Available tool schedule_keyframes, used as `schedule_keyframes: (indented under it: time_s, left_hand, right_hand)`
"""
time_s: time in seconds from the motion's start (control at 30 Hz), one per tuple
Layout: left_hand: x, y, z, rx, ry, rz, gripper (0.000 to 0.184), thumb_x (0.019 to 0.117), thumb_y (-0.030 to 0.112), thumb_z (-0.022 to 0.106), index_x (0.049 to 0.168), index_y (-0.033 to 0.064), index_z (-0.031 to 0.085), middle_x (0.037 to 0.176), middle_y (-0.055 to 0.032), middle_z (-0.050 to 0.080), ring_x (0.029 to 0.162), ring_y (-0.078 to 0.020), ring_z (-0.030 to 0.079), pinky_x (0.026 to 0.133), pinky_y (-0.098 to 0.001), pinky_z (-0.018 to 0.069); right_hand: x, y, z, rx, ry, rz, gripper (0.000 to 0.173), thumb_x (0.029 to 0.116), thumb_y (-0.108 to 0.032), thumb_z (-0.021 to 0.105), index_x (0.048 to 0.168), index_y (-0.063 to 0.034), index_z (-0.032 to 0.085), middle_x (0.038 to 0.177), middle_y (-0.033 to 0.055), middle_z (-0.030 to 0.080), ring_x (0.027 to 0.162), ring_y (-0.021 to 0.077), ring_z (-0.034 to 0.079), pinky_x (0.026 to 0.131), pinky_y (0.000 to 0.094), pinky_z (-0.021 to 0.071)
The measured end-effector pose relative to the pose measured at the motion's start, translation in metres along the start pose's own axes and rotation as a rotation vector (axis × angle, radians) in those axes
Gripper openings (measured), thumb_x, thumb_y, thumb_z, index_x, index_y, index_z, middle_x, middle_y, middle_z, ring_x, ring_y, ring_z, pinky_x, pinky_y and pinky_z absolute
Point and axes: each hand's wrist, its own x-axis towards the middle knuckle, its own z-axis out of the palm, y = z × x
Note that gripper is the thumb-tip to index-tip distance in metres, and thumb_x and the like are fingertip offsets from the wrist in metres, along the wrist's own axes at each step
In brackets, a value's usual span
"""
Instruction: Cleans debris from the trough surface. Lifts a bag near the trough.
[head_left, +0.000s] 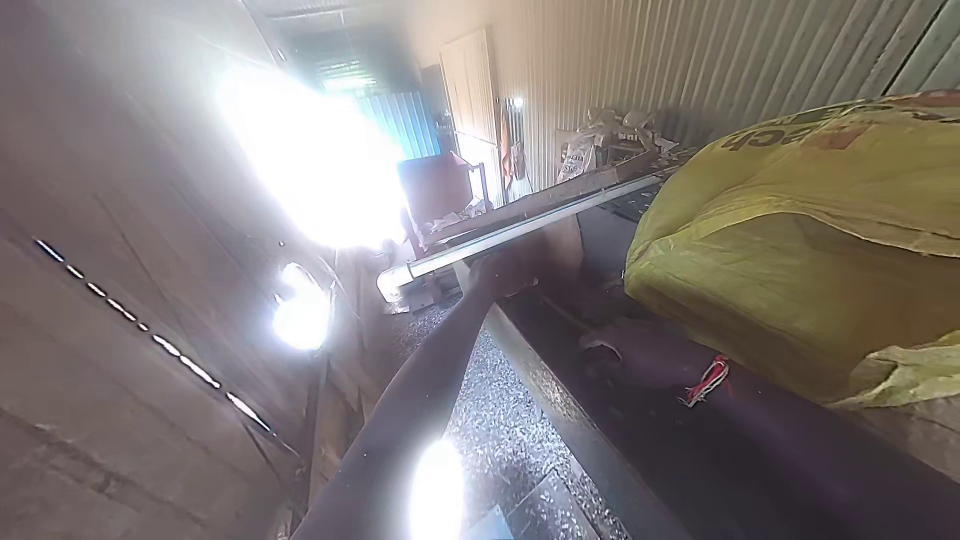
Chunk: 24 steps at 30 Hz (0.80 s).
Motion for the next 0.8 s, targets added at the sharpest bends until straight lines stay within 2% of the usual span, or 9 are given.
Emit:
schedule_keyframes:
  time_s: [0.23, 0.4, 0.67, 0.8]
  left_hand:
    - [0.002, -0.003, 0.003, -0.022, 0.007, -0.008, 0.056, 0.0845, 0.075, 0.058, 0.119, 0.0343, 0.073, 0.122, 0.0001, 0.073, 0.118, -0.0258, 0.066, 0.096, -0.0640, 0.0509]
    - [-0.003, 0.001, -0.002, -0.026, 0.003, -0.005, 0.056, 0.0861, 0.074, 0.059, 0.118, 0.0308, 0.073, 0.120, -0.0035, 0.073, 0.117, -0.0283, 0.067, 0.095, -0.0646, 0.0511]
    - [-0.008, 0.005, -0.007, -0.016, -0.012, 0.007, 0.054, 0.0883, 0.072, 0.058, 0.117, 0.0291, 0.074, 0.120, -0.0037, 0.073, 0.117, -0.0286, 0.066, 0.095, -0.0660, 0.0504]
    - [-0.001, 0.001, 0.000, -0.016, 0.008, 0.002, 0.054, 0.0852, 0.074, 0.060, 0.114, 0.0310, 0.074, 0.116, -0.0027, 0.074, 0.114, -0.0282, 0.068, 0.092, -0.0652, 0.0522]
  right_hand:
    - [0.000, 0.002, 0.000, 0.009, -0.002, 0.021, 0.046, 0.0998, -0.051, 0.061, 0.138, -0.0264, 0.064, 0.125, 0.0085, 0.071, 0.115, 0.0315, 0.066, 0.098, 0.0585, 0.0510]
    - [0.001, 0.004, -0.001, 0.030, -0.009, 0.020, 0.045, 0.0999, -0.052, 0.061, 0.138, -0.0291, 0.064, 0.125, 0.0080, 0.070, 0.116, 0.0301, 0.066, 0.098, 0.0585, 0.0506]
    - [0.000, 0.006, -0.001, 0.030, -0.005, 0.019, 0.046, 0.0996, -0.051, 0.062, 0.139, -0.0265, 0.064, 0.124, 0.0098, 0.071, 0.116, 0.0310, 0.066, 0.100, 0.0577, 0.0501]
    - [-0.001, 0.005, -0.001, 0.028, -0.005, 0.027, 0.046, 0.0998, -0.052, 0.061, 0.139, -0.0272, 0.064, 0.125, 0.0093, 0.071, 0.117, 0.0306, 0.066, 0.100, 0.0575, 0.0501]
